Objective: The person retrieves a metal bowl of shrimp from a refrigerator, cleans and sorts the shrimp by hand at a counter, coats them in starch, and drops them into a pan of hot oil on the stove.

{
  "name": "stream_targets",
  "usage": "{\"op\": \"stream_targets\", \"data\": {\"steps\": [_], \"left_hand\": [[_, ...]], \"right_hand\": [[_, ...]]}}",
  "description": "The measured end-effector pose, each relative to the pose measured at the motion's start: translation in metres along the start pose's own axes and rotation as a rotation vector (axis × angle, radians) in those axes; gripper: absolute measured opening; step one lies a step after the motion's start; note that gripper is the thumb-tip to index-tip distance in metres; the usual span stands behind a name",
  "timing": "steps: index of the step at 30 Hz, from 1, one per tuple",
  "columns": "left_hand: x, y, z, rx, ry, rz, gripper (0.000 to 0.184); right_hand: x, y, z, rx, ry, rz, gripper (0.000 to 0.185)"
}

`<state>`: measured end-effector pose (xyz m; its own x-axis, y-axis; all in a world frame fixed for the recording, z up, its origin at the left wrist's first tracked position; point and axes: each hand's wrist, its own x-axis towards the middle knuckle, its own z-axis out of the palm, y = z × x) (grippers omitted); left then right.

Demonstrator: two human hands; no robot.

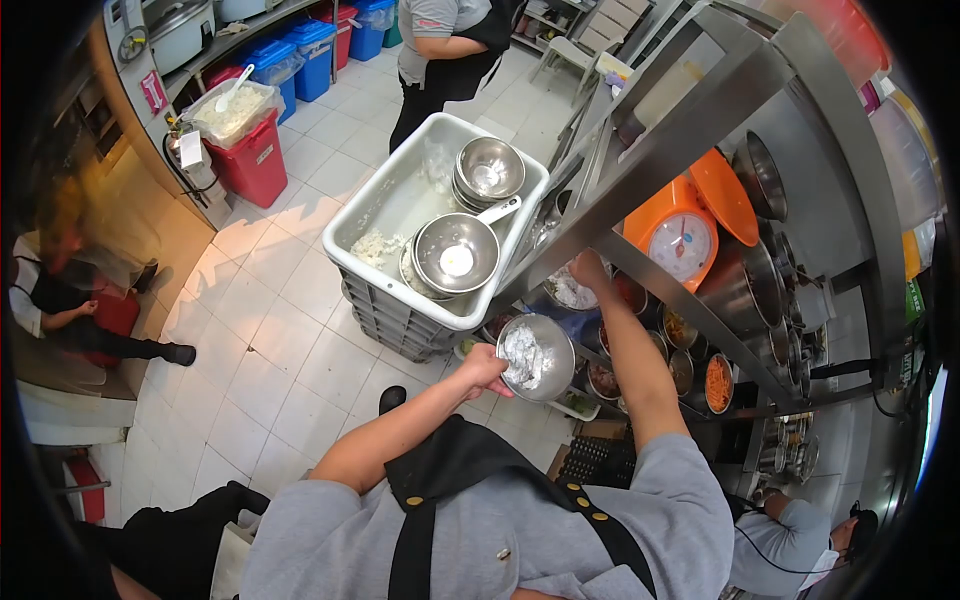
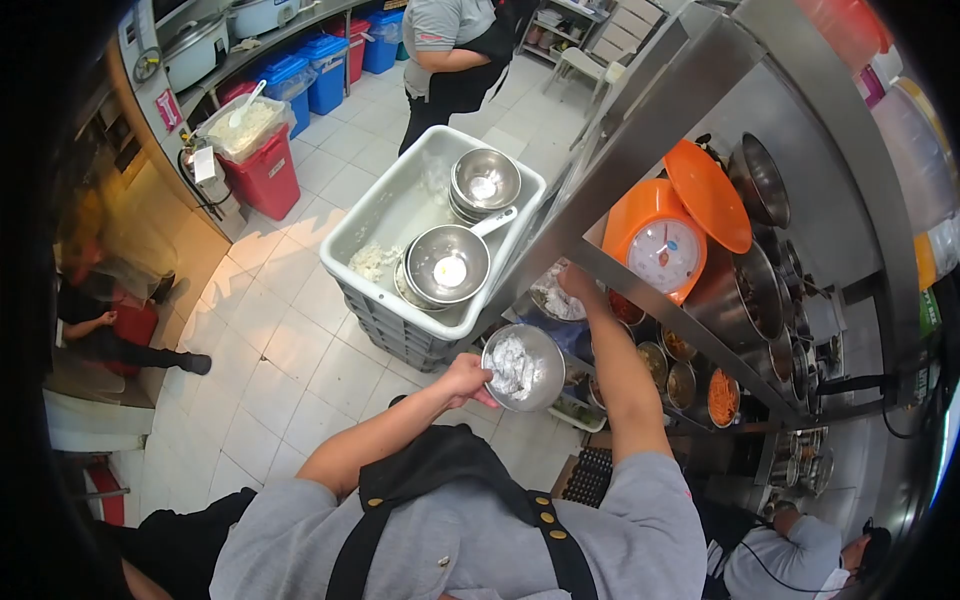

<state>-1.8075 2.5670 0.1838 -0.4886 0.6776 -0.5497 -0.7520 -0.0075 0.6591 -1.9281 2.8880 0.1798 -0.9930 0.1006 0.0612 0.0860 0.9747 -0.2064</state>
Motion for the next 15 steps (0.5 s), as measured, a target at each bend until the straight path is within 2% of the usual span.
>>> {"op": "stream_targets", "data": {"steps": [1,3,4,7,9,13,15], "left_hand": [[0.002,-0.001,-0.001,-0.018,0.012,0.003,0.020],[0.003,-0.004,-0.002,-0.022,0.003,0.006,0.021],[0.004,-0.002,-0.002,-0.029,-0.003,0.020,0.022],[-0.001,0.002,-0.001,-0.035,0.006,0.023,0.019],[0.000,0.002,-0.002,-0.030,0.007,0.021,0.019],[-0.001,0.000,-0.001,-0.019,0.005,0.016,0.019],[-0.002,-0.001,-0.002,-0.015,-0.005,0.005,0.019]], "right_hand": [[0.004,0.002,-0.003,0.000,0.000,0.001,0.040],[-0.002,-0.007,-0.023,-0.123,-0.262,0.123,0.040],[-0.003,-0.010,-0.027,-0.124,-0.259,0.125,0.040],[-0.004,0.009,-0.008,-0.053,-0.176,0.149,0.040],[-0.005,0.018,0.005,0.064,0.095,0.169,0.037],[-0.006,0.018,0.022,-0.010,0.114,0.158,0.045],[-0.008,0.013,0.020,0.126,0.153,0.137,0.049]]}}
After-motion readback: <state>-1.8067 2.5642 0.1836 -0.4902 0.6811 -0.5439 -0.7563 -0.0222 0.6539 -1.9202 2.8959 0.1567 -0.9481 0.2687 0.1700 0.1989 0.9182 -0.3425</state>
